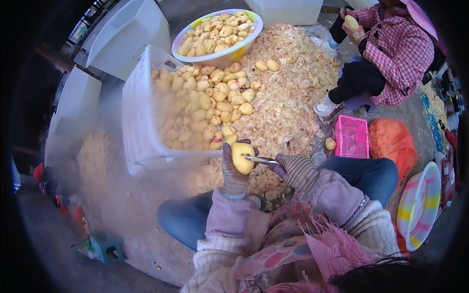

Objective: The person sits on the floor and peels small yellow fruits with a knife, placing the peeled items into a white basket. A second person nearby also peels fruit. The peeled fruits accumulate in the basket while peels pile on the floor.

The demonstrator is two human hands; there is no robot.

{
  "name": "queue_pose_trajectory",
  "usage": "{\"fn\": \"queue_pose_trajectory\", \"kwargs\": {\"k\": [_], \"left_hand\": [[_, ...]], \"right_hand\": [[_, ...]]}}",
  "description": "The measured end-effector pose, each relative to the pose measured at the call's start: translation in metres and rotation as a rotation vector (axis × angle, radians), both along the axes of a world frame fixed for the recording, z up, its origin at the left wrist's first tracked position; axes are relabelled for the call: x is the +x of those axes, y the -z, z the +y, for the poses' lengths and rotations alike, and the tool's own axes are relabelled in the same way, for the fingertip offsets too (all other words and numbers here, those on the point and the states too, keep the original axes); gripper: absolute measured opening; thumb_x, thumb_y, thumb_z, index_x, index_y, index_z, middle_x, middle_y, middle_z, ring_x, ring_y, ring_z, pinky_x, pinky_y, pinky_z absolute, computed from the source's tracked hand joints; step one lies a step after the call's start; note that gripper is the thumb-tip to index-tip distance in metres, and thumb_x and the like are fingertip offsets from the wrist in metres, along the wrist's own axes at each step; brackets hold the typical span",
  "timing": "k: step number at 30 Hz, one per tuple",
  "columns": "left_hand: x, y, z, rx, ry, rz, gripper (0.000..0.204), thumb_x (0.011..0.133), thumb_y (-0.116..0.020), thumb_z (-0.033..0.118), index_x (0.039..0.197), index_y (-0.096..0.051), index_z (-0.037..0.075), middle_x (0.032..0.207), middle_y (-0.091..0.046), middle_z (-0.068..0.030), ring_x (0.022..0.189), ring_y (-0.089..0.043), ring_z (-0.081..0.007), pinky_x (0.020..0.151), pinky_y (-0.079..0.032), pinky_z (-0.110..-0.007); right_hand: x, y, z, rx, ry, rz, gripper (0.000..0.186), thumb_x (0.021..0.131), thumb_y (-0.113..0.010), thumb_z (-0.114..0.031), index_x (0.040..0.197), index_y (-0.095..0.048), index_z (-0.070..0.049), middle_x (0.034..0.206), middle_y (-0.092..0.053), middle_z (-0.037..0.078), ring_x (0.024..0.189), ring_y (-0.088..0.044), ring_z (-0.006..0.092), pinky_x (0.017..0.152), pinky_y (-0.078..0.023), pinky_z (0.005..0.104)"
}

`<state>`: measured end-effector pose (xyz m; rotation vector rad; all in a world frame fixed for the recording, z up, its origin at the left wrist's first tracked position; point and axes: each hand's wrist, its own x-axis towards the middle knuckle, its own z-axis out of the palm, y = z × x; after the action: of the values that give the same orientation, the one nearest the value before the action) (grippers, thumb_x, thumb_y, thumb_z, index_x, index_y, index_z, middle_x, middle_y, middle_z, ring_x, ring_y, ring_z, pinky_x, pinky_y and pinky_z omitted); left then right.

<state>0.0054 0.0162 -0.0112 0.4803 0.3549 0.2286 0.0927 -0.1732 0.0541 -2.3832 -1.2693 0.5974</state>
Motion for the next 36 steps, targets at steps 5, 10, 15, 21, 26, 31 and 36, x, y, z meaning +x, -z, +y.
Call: {"fn": "queue_pose_trajectory", "kwargs": {"k": [5, 10, 15, 21, 26, 31, 36], "left_hand": [[-0.001, -0.005, -0.001, 0.157, -0.039, -0.006, 0.07, 0.088, -0.053, 0.061, 0.118, -0.054, -0.002, 0.091, -0.066, -0.0168, 0.079, -0.064, -0.0264, 0.066, -0.052, -0.034], [-0.006, -0.011, -0.007, 0.224, -0.074, -0.035, 0.067, 0.089, -0.052, 0.059, 0.117, -0.054, -0.003, 0.093, -0.064, -0.0156, 0.083, -0.063, -0.0249, 0.071, -0.051, -0.033], [-0.004, -0.007, -0.008, 0.264, -0.115, -0.045, 0.064, 0.089, -0.055, 0.057, 0.115, -0.055, -0.002, 0.094, -0.063, -0.0135, 0.083, -0.063, -0.0254, 0.071, -0.052, -0.034], [-0.002, 0.003, -0.012, 0.154, -0.172, 0.0, 0.062, 0.087, -0.057, 0.056, 0.113, -0.057, 0.001, 0.094, -0.064, -0.0134, 0.079, -0.063, -0.026, 0.067, -0.053, -0.036], [-0.005, -0.002, -0.011, -0.145, 0.074, 0.013, 0.063, 0.086, -0.055, 0.059, 0.114, -0.058, 0.002, 0.092, -0.065, -0.0161, 0.077, -0.063, -0.0272, 0.062, -0.052, -0.037], [-0.007, -0.006, -0.005, 0.105, -0.02, -0.043, 0.068, 0.086, -0.056, 0.058, 0.115, -0.056, -0.004, 0.089, -0.065, -0.0184, 0.077, -0.064, -0.0277, 0.063, -0.053, -0.036], [-0.007, -0.004, -0.006, 0.138, -0.086, -0.024, 0.067, 0.086, -0.056, 0.056, 0.115, -0.054, -0.004, 0.089, -0.065, -0.0193, 0.078, -0.064, -0.028, 0.068, -0.054, -0.036]], "right_hand": [[0.0, 0.008, -0.001, 0.034, -0.028, 0.082, 0.05, 0.095, -0.046, -0.051, 0.092, -0.059, -0.003, 0.066, -0.061, 0.019, 0.065, -0.062, 0.0389, 0.062, -0.049, 0.0489], [0.003, 0.018, -0.002, 0.072, -0.046, 0.279, 0.05, 0.095, -0.047, -0.048, 0.093, -0.063, -0.002, 0.069, -0.061, 0.021, 0.067, -0.062, 0.0397, 0.065, -0.049, 0.047], [-0.005, 0.015, 0.001, 0.121, 0.062, 0.266, 0.048, 0.096, -0.047, -0.047, 0.093, -0.064, -0.001, 0.069, -0.062, 0.021, 0.068, -0.062, 0.0389, 0.065, -0.049, 0.0468], [-0.003, 0.001, 0.011, -0.018, 0.115, 0.057, 0.049, 0.096, -0.048, -0.046, 0.093, -0.063, 0.0, 0.067, -0.062, 0.021, 0.067, -0.063, 0.0393, 0.064, -0.049, 0.0478], [0.011, -0.004, 0.012, 0.152, 0.394, -0.042, 0.048, 0.096, -0.046, -0.045, 0.088, -0.06, 0.0, 0.069, -0.062, 0.021, 0.068, -0.063, 0.0398, 0.063, -0.049, 0.0472], [0.013, -0.001, 0.005, 0.033, -0.018, 0.263, 0.047, 0.096, -0.047, -0.045, 0.092, -0.062, -0.001, 0.073, -0.063, 0.023, 0.073, -0.063, 0.039, 0.07, -0.049, 0.0471], [0.006, -0.012, 0.005, -0.076, -0.066, 0.135, 0.046, 0.096, -0.047, -0.046, 0.092, -0.061, -0.002, 0.07, -0.063, 0.02, 0.069, -0.064, 0.0369, 0.065, -0.05, 0.0467]]}}
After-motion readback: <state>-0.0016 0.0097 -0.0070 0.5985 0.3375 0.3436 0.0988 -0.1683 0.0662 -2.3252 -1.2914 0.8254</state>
